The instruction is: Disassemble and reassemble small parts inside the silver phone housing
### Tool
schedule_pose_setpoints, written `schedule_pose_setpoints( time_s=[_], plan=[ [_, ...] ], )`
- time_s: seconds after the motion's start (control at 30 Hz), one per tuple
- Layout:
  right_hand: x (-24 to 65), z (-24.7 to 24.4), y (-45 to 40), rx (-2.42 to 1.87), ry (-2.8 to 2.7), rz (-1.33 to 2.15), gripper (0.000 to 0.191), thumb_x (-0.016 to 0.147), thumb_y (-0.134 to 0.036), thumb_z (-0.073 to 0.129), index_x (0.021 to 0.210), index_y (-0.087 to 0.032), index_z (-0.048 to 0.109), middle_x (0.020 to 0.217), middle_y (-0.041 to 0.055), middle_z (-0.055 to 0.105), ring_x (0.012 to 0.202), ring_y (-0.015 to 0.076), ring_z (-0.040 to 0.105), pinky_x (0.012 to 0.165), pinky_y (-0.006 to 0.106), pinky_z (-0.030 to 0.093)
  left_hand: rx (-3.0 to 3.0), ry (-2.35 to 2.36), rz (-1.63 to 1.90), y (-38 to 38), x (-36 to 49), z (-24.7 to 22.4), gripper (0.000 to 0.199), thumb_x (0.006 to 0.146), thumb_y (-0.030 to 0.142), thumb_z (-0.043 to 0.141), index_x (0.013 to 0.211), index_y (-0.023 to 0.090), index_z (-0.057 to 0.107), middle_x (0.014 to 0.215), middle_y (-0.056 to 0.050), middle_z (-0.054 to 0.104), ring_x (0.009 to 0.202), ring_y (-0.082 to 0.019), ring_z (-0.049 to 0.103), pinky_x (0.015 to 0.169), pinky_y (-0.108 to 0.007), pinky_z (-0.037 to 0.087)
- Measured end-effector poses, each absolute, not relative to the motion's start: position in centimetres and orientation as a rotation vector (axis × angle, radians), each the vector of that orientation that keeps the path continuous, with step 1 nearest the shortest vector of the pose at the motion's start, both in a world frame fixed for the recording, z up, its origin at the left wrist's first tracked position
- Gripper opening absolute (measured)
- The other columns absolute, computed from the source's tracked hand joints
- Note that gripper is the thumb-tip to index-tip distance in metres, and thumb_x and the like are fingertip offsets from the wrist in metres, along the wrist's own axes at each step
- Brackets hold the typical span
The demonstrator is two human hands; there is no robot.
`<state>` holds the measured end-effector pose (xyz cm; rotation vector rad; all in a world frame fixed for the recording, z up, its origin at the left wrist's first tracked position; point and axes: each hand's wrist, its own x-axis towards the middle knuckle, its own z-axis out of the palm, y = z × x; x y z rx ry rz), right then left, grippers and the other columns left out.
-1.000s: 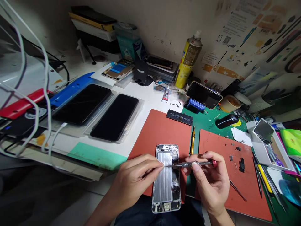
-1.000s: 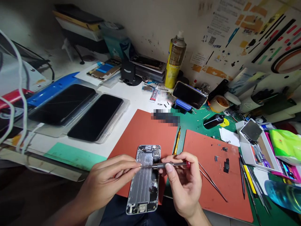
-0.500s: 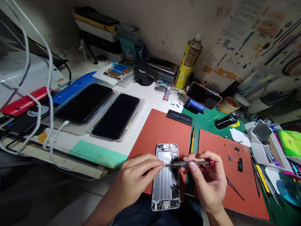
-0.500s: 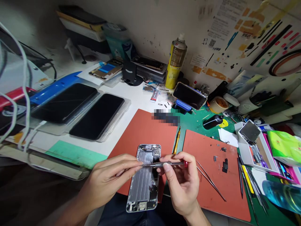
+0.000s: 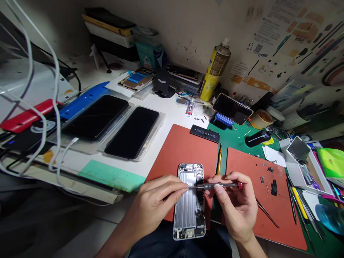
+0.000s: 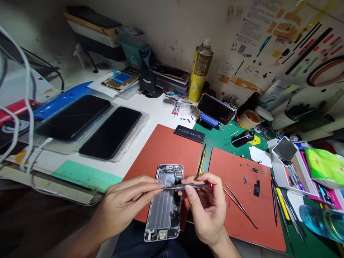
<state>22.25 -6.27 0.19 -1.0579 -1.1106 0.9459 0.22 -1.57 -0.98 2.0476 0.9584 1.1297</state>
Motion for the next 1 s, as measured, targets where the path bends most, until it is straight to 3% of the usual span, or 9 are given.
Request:
schedule_pose_setpoints(
  time_s=[0.47,0.77,1.0],
  plan=[
    [22.14,0.26,-6.24,-1.041,-1.076,0.967,0.023,0.103,-0.013,0.069,0.12,-0.027,0.06,0.105,0.0054,0.083,0.078,0.0174,0.082,0.075,0.031,0.07,2.029,0.964,1.111,-1.74,0.23,-0.94,0.019,0.1,0.006,0.068,0.106,0.022,0.078,0.095,0.0,0.079,0.084,-0.011,0.076,0.073,-0.017,0.059],
    [22.1,0.28,-6.15,-1.058,-1.076,0.957,0.022,0.103,-0.014,0.07,0.118,-0.028,0.061,0.104,0.0046,0.083,0.075,0.0177,0.082,0.073,0.032,0.071,2.026,0.997,1.11,-1.8,0.25,-0.89,0.014,0.101,0.012,0.071,0.106,0.022,0.079,0.095,0.002,0.079,0.067,-0.007,0.066,0.055,-0.017,0.049],
    [22.23,-0.11,-5.94,-1.07,-1.084,0.926,0.022,0.103,-0.015,0.072,0.119,-0.026,0.06,0.103,0.0052,0.083,0.077,0.0179,0.083,0.072,0.031,0.071,2.012,0.965,1.135,-1.61,0.37,-1.15,0.014,0.102,0.011,0.07,0.106,0.022,0.078,0.094,0.001,0.078,0.076,-0.009,0.07,0.061,-0.017,0.051]
  ],
)
